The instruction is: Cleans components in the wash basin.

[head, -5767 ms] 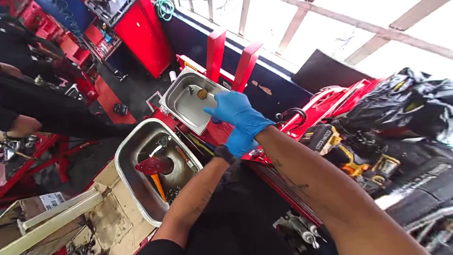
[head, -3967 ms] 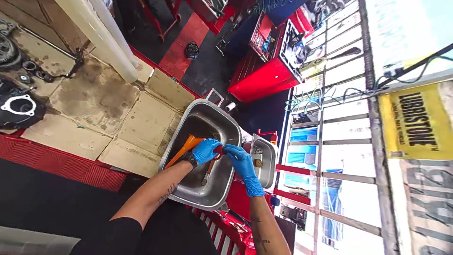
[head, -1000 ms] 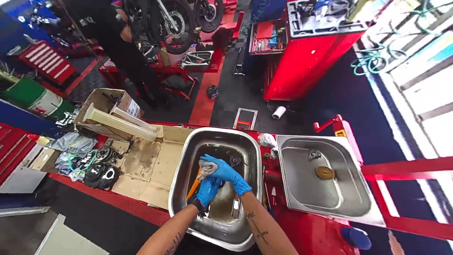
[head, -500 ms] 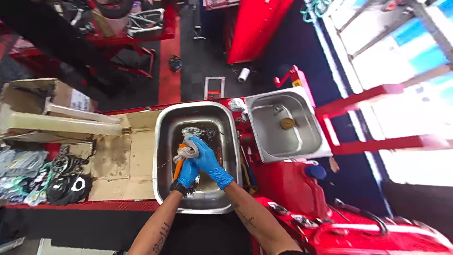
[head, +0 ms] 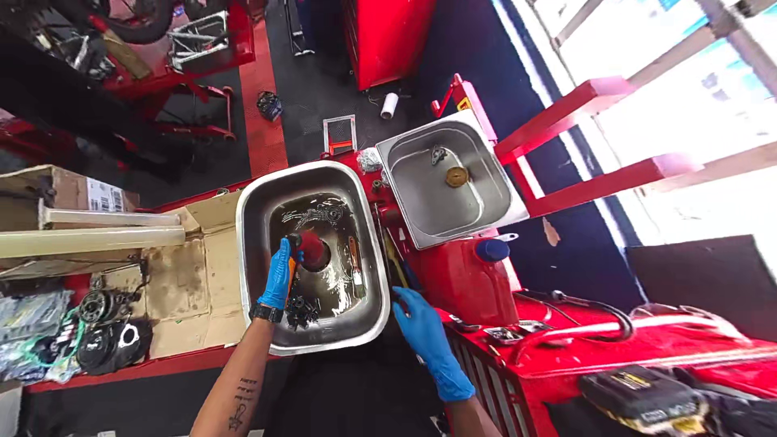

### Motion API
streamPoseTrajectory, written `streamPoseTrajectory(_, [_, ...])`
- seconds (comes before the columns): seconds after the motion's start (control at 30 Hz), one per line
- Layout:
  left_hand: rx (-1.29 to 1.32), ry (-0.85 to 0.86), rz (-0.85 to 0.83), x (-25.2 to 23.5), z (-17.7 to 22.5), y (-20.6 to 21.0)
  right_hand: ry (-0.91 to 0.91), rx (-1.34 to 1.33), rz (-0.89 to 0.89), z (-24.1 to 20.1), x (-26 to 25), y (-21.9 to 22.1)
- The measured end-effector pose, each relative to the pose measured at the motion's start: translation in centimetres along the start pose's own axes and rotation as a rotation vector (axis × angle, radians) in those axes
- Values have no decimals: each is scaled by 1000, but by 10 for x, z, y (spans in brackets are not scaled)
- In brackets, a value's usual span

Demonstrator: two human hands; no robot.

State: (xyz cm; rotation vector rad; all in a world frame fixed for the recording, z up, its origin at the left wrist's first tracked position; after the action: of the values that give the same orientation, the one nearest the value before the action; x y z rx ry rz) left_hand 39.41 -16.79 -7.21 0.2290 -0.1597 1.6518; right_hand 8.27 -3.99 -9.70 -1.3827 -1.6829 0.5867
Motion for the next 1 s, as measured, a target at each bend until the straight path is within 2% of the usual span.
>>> streamPoseTrajectory(0.07, [44,-16,28,2,4,-4,-29,-74,-35,-42,-41,-3])
streamPoseTrajectory(0.17, [48,-33,44,2,4,-10,87,132,-200,-77,-107,42])
streamPoseTrajectory(0.23, [-3,-113,33,0,1,-15,194,190,-247,-78,-136,79])
streamPoseTrajectory(0.33, [-77,-194,29,2,2,-21,328,132,-267,-58,-151,116])
streamPoseTrajectory(0.4, [-75,-237,-4,-1,6,-19,371,126,-231,-48,-156,121])
streamPoseTrajectory(0.5, [59,-267,-19,-7,7,-17,351,120,-240,-55,-156,115])
streamPoseTrajectory(0.57, [157,-269,-12,-10,12,-18,301,75,-168,-69,-164,94])
streamPoseTrajectory(0.67, [257,-307,10,-8,17,-26,194,11,72,-87,-175,64])
streamPoseTrajectory(0.77, [319,-382,39,-13,8,-32,168,-43,118,-81,-172,71])
streamPoseTrajectory(0.83, [346,-429,105,-17,-2,-37,203,-199,181,-70,-158,73])
streamPoseTrajectory(0.9, [410,-454,173,-17,-14,-39,224,-447,361,-65,-137,69])
streamPoseTrajectory(0.97, [493,-454,201,-13,-20,-37,158,-681,453,-85,-110,75])
streamPoseTrajectory(1.0, [519,-442,208,-13,-19,-35,58,-743,482,-108,-94,74])
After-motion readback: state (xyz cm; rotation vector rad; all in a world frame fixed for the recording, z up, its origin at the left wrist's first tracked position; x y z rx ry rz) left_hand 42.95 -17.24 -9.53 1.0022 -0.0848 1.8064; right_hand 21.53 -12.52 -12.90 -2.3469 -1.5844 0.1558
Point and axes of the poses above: each hand's wrist, its own x-axis away from the middle knuckle, its own y-axis out of the palm, z = x × y, the point moved 9 cm from there along -x, towards the middle knuckle, and after that the axes turned 14 degrees about x, right-handed, at the moved point
